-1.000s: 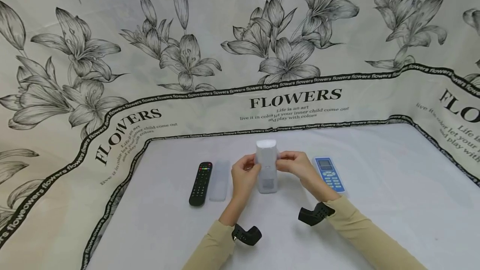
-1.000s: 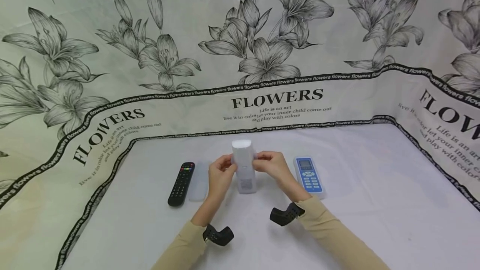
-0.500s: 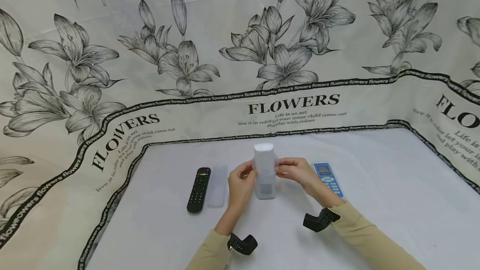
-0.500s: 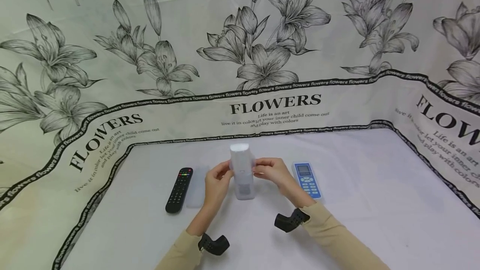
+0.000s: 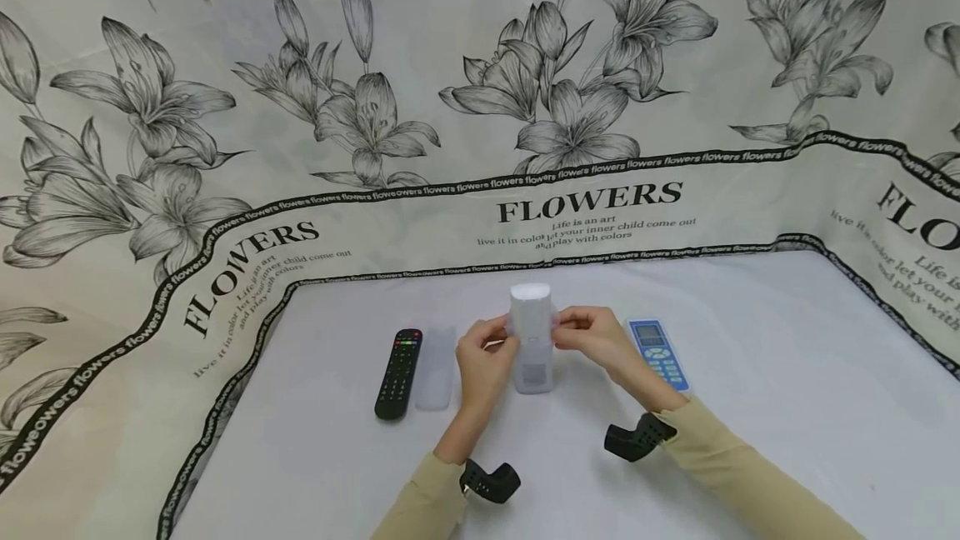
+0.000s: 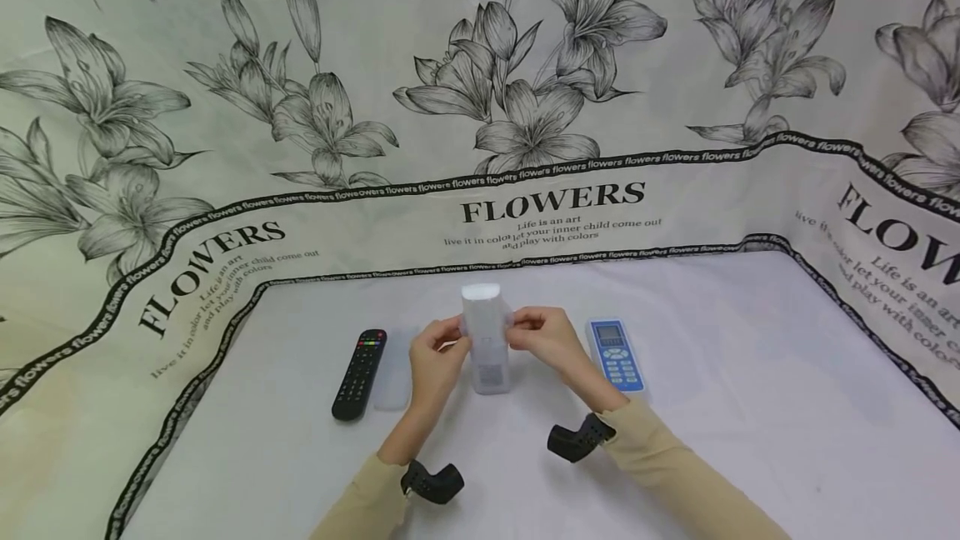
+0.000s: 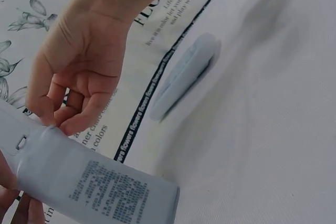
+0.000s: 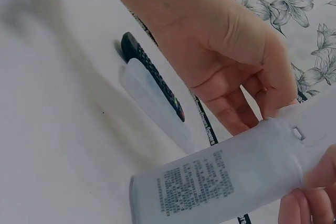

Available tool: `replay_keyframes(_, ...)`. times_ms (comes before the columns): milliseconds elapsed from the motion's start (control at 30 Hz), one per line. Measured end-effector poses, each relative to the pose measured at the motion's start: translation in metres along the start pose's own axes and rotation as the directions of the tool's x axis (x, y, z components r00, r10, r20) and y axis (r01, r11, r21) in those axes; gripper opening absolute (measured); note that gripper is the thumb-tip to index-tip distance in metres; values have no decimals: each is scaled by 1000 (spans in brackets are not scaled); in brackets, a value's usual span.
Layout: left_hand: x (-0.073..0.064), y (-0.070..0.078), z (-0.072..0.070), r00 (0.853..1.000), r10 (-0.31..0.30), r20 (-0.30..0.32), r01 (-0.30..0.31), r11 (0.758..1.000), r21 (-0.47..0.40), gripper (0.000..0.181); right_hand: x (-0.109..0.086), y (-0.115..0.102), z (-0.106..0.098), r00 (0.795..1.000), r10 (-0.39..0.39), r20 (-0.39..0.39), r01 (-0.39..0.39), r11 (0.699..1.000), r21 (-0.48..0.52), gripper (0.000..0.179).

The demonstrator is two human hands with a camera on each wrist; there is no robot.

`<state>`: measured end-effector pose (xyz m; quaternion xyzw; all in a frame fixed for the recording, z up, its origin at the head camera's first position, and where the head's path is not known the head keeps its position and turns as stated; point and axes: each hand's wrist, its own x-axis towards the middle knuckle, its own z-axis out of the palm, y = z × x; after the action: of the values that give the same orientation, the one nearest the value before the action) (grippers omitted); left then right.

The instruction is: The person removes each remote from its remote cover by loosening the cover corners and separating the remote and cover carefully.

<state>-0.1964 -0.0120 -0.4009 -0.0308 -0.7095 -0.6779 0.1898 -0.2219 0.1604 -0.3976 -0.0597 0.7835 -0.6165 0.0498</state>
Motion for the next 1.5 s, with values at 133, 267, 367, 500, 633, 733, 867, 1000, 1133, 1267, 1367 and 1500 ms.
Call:
replay_keyframes(133, 0, 7, 0, 999, 30, -17, -30, 1000, -3, 29, 1, 0, 2, 1000, -15, -24, 14, 1000, -17, 30)
replay_keyframes(267, 0, 5, 1, 998, 64, -21, -64, 998, -1, 29, 2, 0, 4, 999, -18, -42, 17, 999, -34, 28)
replay_keyframes(367, 2, 2, 0, 997, 75, -19, -75, 997, -5, 30, 4, 0, 5, 998, -17, -61, 15, 999, -36, 27)
replay_keyframes(500, 1, 0, 0, 998, 54, -21, -55, 998, -6, 30, 3, -1, 7, 998, -1, -68, -1, 1000, -29, 29)
replay_keyframes(633, -1, -1, 1, 999, 46, -28, -46, 999, 1, 28, 1, 0, 8, 997, 13, -77, -16, 999, -42, 29)
replay_keyframes(733, -2, -2, 1, 998, 47, -31, -46, 999, 12, 28, 1, 3, 8, 996, 18, -93, -23, 998, -58, 28)
replay_keyframes(867, -4, -3, 2, 998, 49, -37, -48, 999, 23, 28, -1, 6, 9, 994, 14, -112, -22, 997, -75, 26)
replay_keyframes(1000, -5, -6, 2, 998, 51, -47, -50, 998, 27, 26, -2, 8, 11, 992, 0, -126, -10, 997, -80, 25)
replay_keyframes(1133, -5, -11, 1, 997, 54, -54, -53, 998, 22, 23, -2, 9, 12, 991, 1, -135, -11, 997, -70, 25)
replay_keyframes(1267, -7, -15, 1, 996, 60, -60, -59, 998, 14, 21, -3, 12, 14, 989, 16, -146, -25, 998, -58, 23)
replay_keyframes(1367, -8, -16, 2, 996, 56, -75, -55, 998, 15, 20, -3, 13, 16, 989, 19, -144, -28, 998, -57, 22)
replay_keyframes(1500, -8, -19, 0, 995, 51, -80, -51, 999, 7, 20, -3, 14, 18, 990, 10, -144, -20, 998, -62, 22)
